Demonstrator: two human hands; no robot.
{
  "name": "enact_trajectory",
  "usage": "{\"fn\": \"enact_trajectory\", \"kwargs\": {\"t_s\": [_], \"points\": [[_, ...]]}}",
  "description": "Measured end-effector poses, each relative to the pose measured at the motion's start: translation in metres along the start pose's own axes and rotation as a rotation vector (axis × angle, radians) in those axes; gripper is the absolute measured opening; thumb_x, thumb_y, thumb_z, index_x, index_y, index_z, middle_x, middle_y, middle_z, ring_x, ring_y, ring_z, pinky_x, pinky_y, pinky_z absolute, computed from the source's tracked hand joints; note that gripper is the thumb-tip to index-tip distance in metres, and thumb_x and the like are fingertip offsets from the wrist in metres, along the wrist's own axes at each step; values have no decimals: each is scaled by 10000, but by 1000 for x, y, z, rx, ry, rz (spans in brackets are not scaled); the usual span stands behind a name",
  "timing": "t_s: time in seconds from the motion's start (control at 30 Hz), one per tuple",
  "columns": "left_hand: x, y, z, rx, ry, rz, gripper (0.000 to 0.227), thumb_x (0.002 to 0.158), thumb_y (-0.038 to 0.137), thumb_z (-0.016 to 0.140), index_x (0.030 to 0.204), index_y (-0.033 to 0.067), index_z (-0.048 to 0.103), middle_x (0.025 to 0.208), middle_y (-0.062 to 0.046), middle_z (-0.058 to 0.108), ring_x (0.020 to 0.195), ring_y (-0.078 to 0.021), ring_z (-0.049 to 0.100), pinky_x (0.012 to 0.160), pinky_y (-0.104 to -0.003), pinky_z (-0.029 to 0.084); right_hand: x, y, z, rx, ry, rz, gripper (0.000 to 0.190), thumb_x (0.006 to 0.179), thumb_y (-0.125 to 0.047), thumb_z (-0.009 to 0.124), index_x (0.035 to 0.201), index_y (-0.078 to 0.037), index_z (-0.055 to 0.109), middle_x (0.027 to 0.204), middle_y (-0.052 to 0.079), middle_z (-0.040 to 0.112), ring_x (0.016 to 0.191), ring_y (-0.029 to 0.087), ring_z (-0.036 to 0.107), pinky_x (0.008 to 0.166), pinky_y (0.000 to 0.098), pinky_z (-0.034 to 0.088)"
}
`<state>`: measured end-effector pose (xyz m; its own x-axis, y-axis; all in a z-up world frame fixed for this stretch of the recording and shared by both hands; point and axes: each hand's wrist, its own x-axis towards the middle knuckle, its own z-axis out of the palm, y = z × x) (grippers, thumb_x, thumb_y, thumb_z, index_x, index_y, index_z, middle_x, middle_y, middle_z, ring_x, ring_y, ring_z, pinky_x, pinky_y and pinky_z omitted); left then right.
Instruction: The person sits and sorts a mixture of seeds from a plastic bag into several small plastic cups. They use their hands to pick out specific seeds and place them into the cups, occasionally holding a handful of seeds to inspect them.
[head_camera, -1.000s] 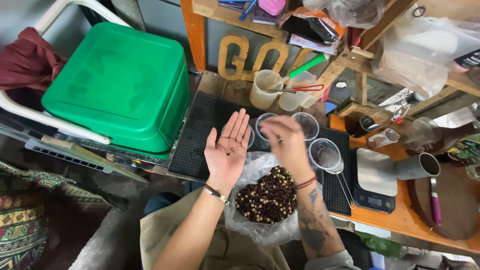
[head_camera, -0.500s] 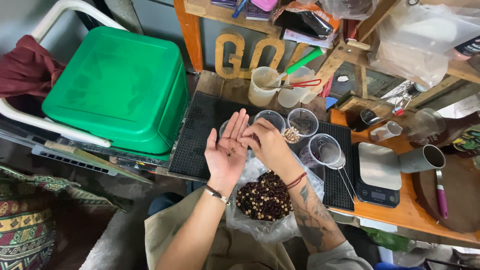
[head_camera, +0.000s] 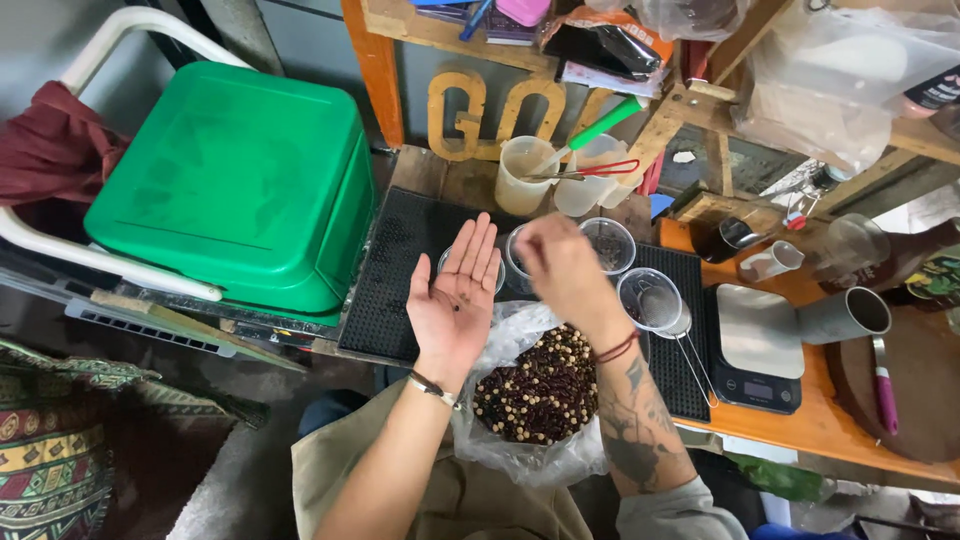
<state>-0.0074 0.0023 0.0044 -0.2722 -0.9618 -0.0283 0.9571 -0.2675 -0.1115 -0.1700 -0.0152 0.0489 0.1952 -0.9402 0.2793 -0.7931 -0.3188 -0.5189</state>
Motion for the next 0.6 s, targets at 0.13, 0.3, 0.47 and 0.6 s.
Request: {"fn": "enact_trajectory", "kwargs": {"t_s": [0.13, 0.3, 0.47, 0.6], "points": [[6, 5, -5, 55, -23, 9, 724, 1033, 474, 392, 1539, -43, 430, 1643, -212, 377, 1552, -316, 339, 1244, -391, 308, -3, 17, -8, -121, 110, -172, 139, 929, -135, 732, 1044, -56, 731, 909, 117, 664, 928, 343, 681, 850, 423, 564], [3, 3, -6, 45, -13, -2, 699, 1043, 441, 377, 1552, -38, 397, 1653, -207, 351, 1546, -317, 337, 1218, -419, 348, -9, -65, -3, 287, 43, -358, 134, 879, -89, 777, 1013, -104, 778, 895, 113, 684, 865, 319, 675, 814, 419, 562], [7, 6, -13, 61, -50, 15, 709, 1048, 462, 350, 1576, -11, 364, 1684, -166, 298, 1572, -273, 281, 1289, -392, 254, -10, -56, 27, 305, 40, -475, 50, 930, -142, 743, 961, -123, 777, 878, 67, 655, 831, 318, 641, 785, 409, 560], [10, 10, -3, 172, 29, 58, 719, 1056, 499, 266, 1555, 2, 409, 1660, -171, 359, 1567, -287, 300, 1302, -422, 163, -12, -45, 26, 187, 159, -433, 87, 960, -201, 695, 984, -152, 763, 927, 41, 641, 873, 281, 592, 827, 407, 503]]}}
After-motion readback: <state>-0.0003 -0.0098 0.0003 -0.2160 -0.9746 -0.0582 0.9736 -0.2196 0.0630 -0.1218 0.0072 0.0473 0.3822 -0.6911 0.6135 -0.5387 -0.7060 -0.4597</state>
